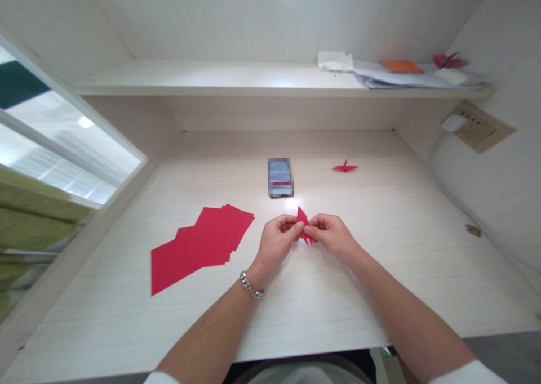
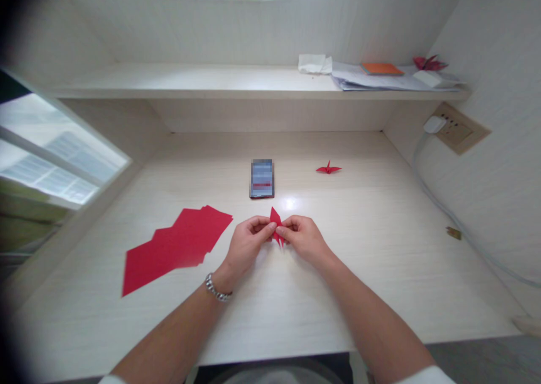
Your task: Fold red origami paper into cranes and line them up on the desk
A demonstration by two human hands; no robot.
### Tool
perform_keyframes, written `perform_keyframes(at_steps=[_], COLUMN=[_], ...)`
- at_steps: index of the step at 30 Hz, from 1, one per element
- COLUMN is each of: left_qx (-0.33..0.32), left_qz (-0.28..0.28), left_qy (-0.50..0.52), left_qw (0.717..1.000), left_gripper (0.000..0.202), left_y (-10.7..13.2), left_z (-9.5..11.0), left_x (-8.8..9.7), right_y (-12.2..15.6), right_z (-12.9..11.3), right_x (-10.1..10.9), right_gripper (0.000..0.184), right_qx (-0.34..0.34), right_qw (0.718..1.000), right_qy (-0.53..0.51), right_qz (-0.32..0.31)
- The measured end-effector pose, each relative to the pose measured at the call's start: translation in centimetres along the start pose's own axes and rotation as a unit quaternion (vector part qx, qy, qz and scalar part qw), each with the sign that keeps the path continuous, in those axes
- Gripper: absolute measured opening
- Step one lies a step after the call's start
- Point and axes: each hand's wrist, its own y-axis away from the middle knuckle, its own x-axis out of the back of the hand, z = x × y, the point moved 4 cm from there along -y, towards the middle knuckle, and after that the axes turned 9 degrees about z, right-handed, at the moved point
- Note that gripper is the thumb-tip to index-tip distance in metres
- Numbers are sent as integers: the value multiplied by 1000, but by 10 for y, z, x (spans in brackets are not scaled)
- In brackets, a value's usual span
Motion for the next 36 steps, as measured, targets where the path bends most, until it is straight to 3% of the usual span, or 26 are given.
perform_keyframes(at_steps=[4, 9, 14, 19, 28, 36], left_qx=[3, -30, -35, -42, -42, -39], left_qz=[-30, 26, 43, 59, 64, 70], left_qy=[-15, -43, -36, -39, -28, -26], left_qw=[999, 998, 998, 997, 997, 996], left_gripper=[24, 24, 26, 26, 27, 27], left_y=[0, -2, -3, -5, -6, -6], left_z=[1, 5, 3, 4, 2, 3], left_x=[-2, 4, 5, 9, 11, 11], right_y=[2, 4, 4, 6, 8, 9], right_z=[-3, -4, -8, -3, -3, 1], right_x=[1, -3, -2, -6, -10, -10], right_gripper=[24, 25, 25, 29, 42, 41], right_qx=[12, 0, 1, -26, -77, -60], right_qw=[999, 999, 1000, 999, 995, 997], right_qy=[31, -4, -17, 3, -37, -18], right_qz=[-29, -41, -14, -34, -56, -54])
